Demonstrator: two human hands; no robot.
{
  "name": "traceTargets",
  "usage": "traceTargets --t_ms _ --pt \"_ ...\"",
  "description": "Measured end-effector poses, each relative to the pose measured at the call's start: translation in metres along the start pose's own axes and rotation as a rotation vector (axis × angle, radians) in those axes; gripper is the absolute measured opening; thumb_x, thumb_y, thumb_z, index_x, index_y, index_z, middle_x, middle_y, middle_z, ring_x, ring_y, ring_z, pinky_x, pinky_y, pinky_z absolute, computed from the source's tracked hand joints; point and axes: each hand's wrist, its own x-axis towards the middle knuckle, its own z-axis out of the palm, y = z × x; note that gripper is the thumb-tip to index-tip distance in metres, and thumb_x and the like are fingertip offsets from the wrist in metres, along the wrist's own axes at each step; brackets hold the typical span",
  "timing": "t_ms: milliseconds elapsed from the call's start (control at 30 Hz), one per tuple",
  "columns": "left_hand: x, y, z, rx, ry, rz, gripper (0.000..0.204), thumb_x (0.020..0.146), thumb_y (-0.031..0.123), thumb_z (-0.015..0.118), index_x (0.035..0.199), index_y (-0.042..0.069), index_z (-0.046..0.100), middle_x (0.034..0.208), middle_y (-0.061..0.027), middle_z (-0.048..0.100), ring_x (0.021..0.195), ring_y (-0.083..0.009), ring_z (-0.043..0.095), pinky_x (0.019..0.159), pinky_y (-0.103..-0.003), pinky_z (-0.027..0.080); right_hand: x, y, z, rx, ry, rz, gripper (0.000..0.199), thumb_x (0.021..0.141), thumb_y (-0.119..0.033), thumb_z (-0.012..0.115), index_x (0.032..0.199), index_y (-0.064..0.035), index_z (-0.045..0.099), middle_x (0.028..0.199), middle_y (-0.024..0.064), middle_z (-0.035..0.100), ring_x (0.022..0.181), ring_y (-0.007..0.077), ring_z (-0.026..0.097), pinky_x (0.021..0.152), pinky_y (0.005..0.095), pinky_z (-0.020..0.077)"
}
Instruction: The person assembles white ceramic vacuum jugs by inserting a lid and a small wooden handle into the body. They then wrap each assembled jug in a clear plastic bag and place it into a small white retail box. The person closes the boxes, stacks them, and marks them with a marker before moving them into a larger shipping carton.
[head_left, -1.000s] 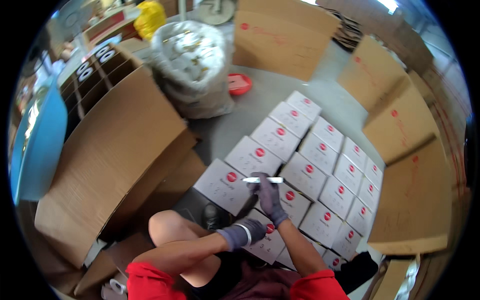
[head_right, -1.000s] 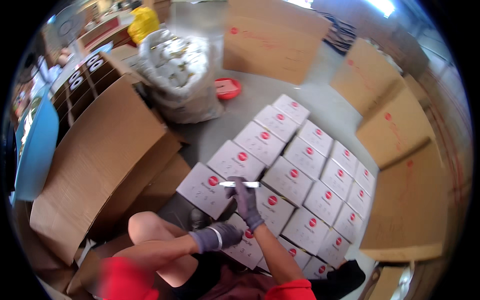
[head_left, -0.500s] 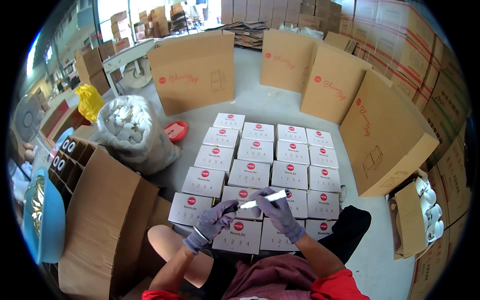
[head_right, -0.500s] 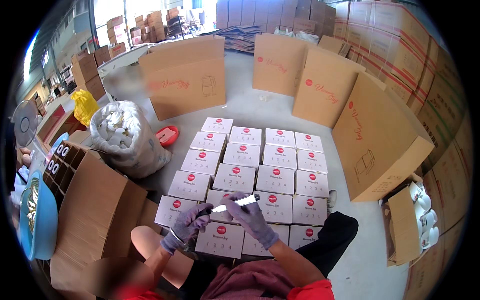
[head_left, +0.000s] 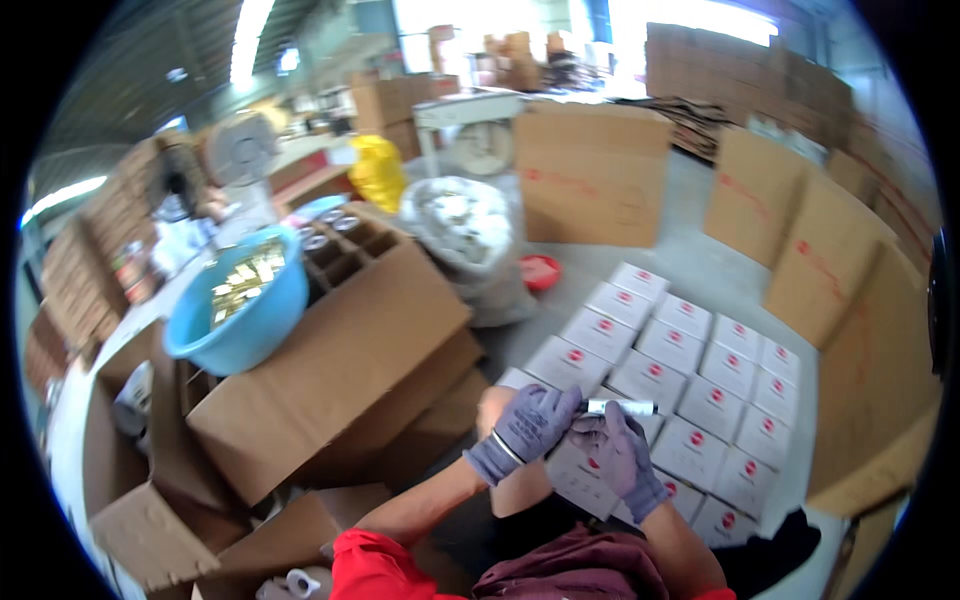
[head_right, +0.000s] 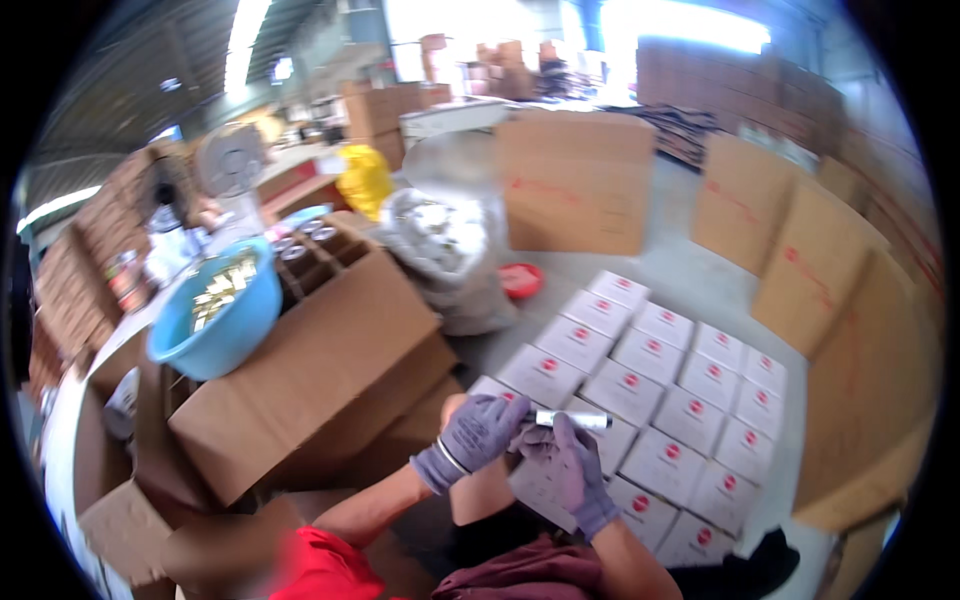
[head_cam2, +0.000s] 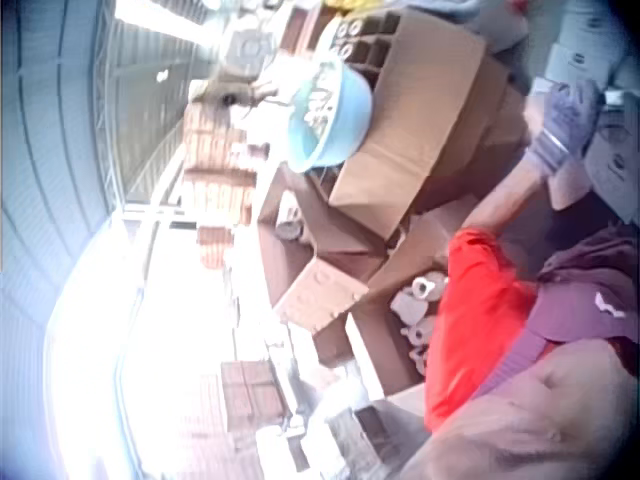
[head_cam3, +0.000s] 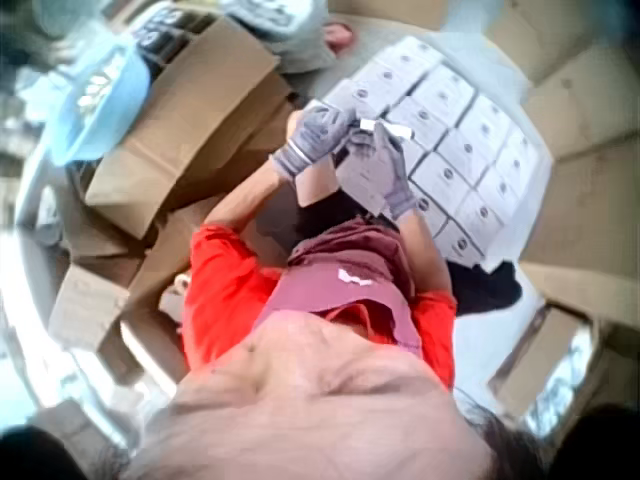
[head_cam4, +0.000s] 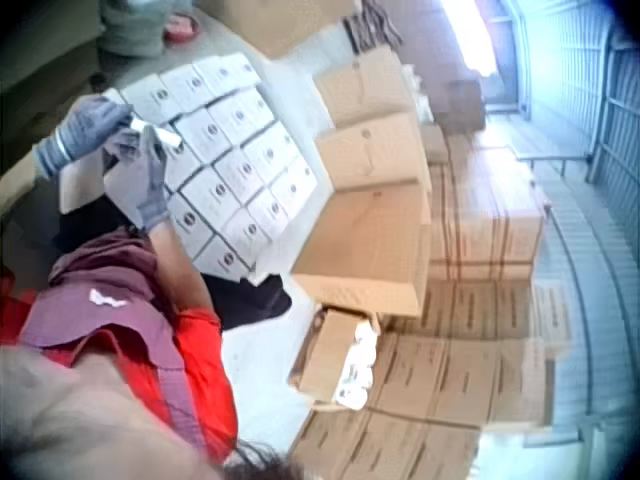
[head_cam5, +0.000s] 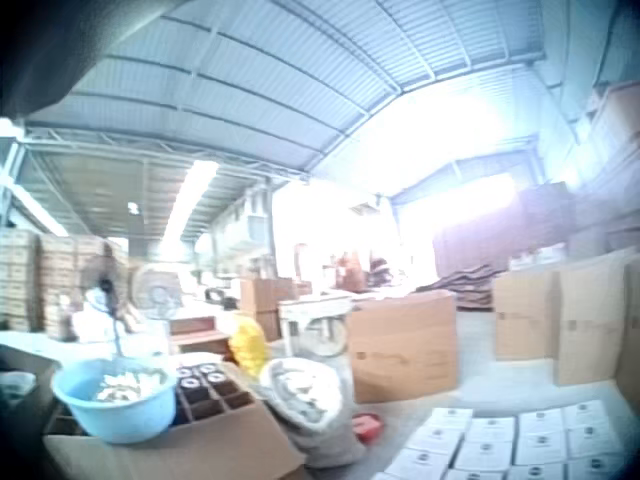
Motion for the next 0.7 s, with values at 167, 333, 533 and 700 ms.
traceTargets --t_ms 167,333,533,700 --pt "-0.003 -0.113 -0.155 0.620 0.450 -0.613 0.022 0.096 0.029 0.055 0.089 0.008 0.057 0.064 -0.0121 0.057 0.052 -0.0344 0.057 0.049 -0.044 0.048 -0.019 -0.017 -0.042 -0.688 -0.125 -0.210 0.033 0.098 -0.019 0.052 0.126 -0.0011 0.053 0.102 0.0119 0.064 0.087 0.0174 0.064 0.084 0.0330 0.0527" --pt "-0.032 -0.223 -0.224 0.721 0.695 -0.890 0.053 0.093 0.023 0.057 0.139 0.002 0.041 0.089 -0.0180 0.067 0.074 -0.0334 0.066 0.067 -0.044 0.052 -0.040 -0.006 -0.196 -1.018 0.118 -0.113 0.035 0.091 -0.018 0.058 0.122 -0.0016 0.056 0.099 0.0134 0.065 0.084 0.0225 0.065 0.077 0.0336 0.0532" --pt "0.041 -0.079 0.026 0.074 0.190 -0.002 0.056 0.085 0.010 0.062 0.137 -0.002 0.044 0.105 -0.0192 0.062 0.091 -0.0348 0.057 0.083 -0.044 0.047 -0.079 0.007 -0.293 -2.049 0.252 -0.374 0.053 0.078 -0.040 0.068 0.118 -0.0069 0.058 0.129 0.0175 0.051 0.121 0.0362 0.046 0.098 0.0534 0.0332" --pt "-0.032 0.072 0.285 -0.232 -0.485 0.179 0.067 0.085 0.042 0.062 0.141 0.008 0.044 0.144 -0.0224 0.040 0.134 -0.0386 0.037 0.110 -0.061 0.020 -0.072 0.036 -0.316 -2.245 0.132 -0.061 0.079 0.085 -0.060 0.050 0.146 -0.0106 0.037 0.153 0.0162 0.029 0.142 0.0360 0.024 0.110 0.0668 0.0117"
